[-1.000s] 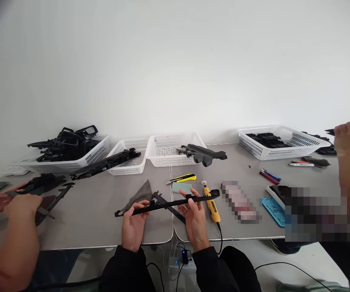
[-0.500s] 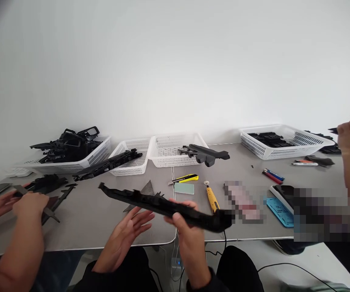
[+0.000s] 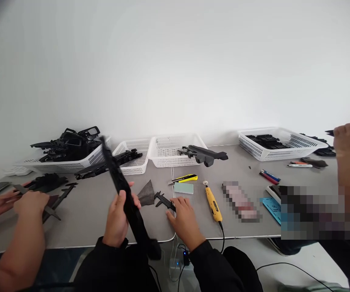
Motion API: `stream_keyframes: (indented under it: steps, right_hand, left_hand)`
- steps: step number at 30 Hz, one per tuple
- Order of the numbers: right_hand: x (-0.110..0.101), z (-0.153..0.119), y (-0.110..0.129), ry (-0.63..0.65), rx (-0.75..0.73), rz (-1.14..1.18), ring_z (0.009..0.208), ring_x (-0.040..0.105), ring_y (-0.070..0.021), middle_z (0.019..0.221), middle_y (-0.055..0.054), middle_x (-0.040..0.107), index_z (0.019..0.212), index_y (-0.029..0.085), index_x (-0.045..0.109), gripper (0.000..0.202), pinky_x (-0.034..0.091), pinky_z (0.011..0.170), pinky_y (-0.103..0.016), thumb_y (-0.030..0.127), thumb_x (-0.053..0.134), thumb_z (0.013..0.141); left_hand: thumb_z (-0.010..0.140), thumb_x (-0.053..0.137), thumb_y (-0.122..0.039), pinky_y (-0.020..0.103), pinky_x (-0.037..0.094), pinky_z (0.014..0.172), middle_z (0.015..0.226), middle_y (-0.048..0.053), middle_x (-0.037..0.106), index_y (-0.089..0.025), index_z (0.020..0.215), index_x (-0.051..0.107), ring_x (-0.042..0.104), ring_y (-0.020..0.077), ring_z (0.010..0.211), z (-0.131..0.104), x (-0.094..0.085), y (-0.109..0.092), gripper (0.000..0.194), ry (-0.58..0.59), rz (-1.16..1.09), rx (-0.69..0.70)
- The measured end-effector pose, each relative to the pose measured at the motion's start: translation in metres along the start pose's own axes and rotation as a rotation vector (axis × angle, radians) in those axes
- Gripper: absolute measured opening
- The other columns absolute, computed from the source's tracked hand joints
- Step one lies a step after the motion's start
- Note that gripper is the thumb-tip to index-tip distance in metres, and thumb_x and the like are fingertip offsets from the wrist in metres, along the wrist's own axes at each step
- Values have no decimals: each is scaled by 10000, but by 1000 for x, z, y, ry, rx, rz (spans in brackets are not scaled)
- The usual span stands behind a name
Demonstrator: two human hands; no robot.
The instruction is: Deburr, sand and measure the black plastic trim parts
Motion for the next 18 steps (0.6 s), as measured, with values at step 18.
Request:
stream_keyframes:
  steps: [18]
  right_hand:
    - [-11,40,-29,-43,28,258,820,665,-263,898,-72,728,1010,204,709,196,482,744,-342,349,580,983]
  left_hand:
    - [943,669,-551,249,486,495,906,15,697,-246,1418,566,530,118,514,-17,18,102,574,212,72,-201]
Point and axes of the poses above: each hand's wrist, its own z-axis towards the middle knuckle, its own x-axis out of the palm, y = z × x, the point moved 6 cm from there along z, towards the middle knuckle
